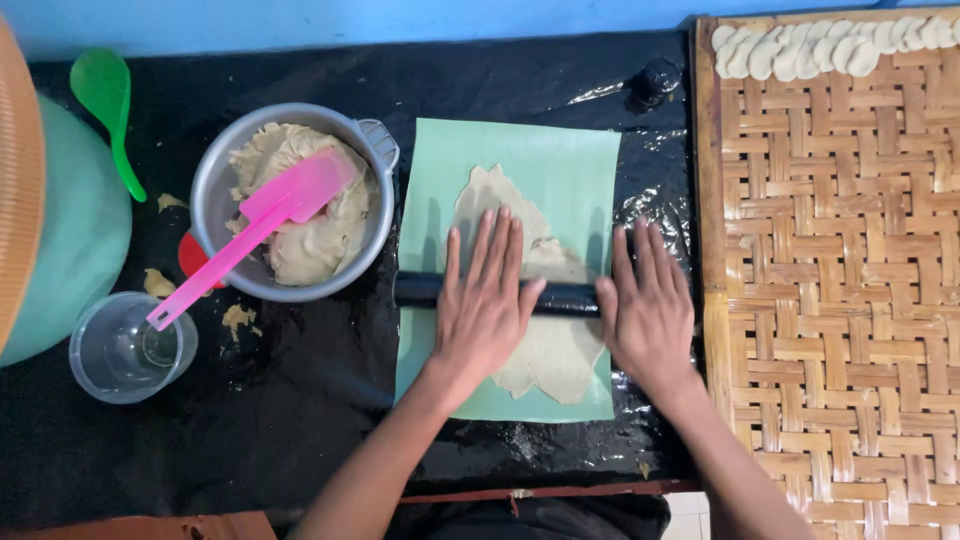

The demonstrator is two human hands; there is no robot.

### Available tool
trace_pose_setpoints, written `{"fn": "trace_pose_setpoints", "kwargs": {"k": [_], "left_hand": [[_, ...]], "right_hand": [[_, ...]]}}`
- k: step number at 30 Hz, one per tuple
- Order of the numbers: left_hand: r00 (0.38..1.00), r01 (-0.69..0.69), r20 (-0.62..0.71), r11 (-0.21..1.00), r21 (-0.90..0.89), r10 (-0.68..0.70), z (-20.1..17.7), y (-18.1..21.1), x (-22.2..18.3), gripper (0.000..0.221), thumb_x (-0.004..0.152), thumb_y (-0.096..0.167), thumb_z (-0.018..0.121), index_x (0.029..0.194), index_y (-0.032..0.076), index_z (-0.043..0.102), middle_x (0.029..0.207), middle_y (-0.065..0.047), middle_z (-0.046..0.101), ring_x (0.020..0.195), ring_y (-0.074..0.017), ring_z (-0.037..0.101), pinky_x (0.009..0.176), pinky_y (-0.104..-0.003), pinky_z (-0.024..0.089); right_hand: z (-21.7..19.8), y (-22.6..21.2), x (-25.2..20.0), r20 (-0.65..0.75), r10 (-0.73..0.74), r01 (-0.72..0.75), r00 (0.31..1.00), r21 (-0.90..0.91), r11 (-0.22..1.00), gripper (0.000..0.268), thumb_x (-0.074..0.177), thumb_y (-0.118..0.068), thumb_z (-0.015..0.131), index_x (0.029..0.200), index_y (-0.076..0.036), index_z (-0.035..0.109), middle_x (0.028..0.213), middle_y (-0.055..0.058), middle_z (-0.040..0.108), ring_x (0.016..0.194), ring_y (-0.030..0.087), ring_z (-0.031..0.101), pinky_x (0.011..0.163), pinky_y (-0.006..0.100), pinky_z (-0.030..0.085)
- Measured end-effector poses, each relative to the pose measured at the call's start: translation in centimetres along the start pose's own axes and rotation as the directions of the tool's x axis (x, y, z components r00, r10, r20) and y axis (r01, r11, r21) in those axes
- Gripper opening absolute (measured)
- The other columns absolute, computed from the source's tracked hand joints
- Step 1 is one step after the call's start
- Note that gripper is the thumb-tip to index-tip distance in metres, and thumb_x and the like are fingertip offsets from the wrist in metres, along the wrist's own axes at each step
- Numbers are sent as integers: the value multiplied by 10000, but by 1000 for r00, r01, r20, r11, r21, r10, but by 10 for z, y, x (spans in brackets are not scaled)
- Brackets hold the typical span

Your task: Rolling out dough with a rolling pin on a silicone mat, smoothing it with a spatula, and using a circular mold to cut small round pastry/dough sheets.

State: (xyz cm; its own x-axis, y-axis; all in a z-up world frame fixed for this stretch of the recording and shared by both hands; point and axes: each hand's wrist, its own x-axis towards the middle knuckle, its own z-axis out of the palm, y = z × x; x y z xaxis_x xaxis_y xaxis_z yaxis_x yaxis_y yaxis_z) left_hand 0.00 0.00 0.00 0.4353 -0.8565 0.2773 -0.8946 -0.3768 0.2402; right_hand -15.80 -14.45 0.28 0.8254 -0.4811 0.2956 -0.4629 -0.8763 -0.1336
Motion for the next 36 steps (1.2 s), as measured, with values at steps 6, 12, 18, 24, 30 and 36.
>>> {"fn": "trace_pose_setpoints", "kwargs": {"k": [6,12,18,24,30,36], "left_hand": [[993,21,121,986,-166,-1,-23,17,-66,669,1002,366,560,1542,4,402,1622,-157,379,1533,-308,297,1235,-565,191],[994,36,105,986,-161,-19,-14,16,-56,700,993,360,558,1534,-52,391,1621,-184,375,1530,-310,287,1227,-579,178],[999,18,49,999,-49,-16,0,-2,4,685,1051,423,467,1533,-59,393,1651,-207,323,1570,-319,237,1258,-603,116],[997,53,60,996,-65,-49,18,-23,60,780,1027,463,458,1567,-71,281,1677,-236,127,1561,-383,71,1226,-651,37],[1000,5,5,998,-56,-5,8,-18,40,786,1051,448,431,1602,-85,256,1702,-250,105,1587,-393,58,1244,-647,27],[996,-87,-8,953,-289,88,-23,-5,-34,791,951,433,636,1531,-52,406,1645,-275,229,1537,-431,218,1230,-577,208]], "right_hand": [[-18,-22,-67,31,-13,10,999,84,996,586,1030,-321,488,1480,54,485,1537,265,486,1443,394,459,1159,495,367],[-16,-19,-45,42,-15,12,999,72,997,575,1035,-327,484,1483,32,481,1532,254,488,1445,391,458,1175,500,359],[3,0,15,69,-19,16,997,40,999,568,1073,-315,413,1524,27,456,1567,286,439,1469,415,415,1194,511,332],[19,22,69,102,23,-36,994,132,991,609,1103,-339,385,1570,52,380,1592,349,331,1493,468,308,1201,530,285],[8,7,44,50,33,-39,998,121,992,603,1102,-340,397,1561,52,390,1605,340,336,1506,470,319,1216,535,286],[-9,-12,-17,10,-23,22,1000,107,994,634,1050,-352,481,1531,55,412,1581,316,394,1496,457,366,1220,532,302]]}}
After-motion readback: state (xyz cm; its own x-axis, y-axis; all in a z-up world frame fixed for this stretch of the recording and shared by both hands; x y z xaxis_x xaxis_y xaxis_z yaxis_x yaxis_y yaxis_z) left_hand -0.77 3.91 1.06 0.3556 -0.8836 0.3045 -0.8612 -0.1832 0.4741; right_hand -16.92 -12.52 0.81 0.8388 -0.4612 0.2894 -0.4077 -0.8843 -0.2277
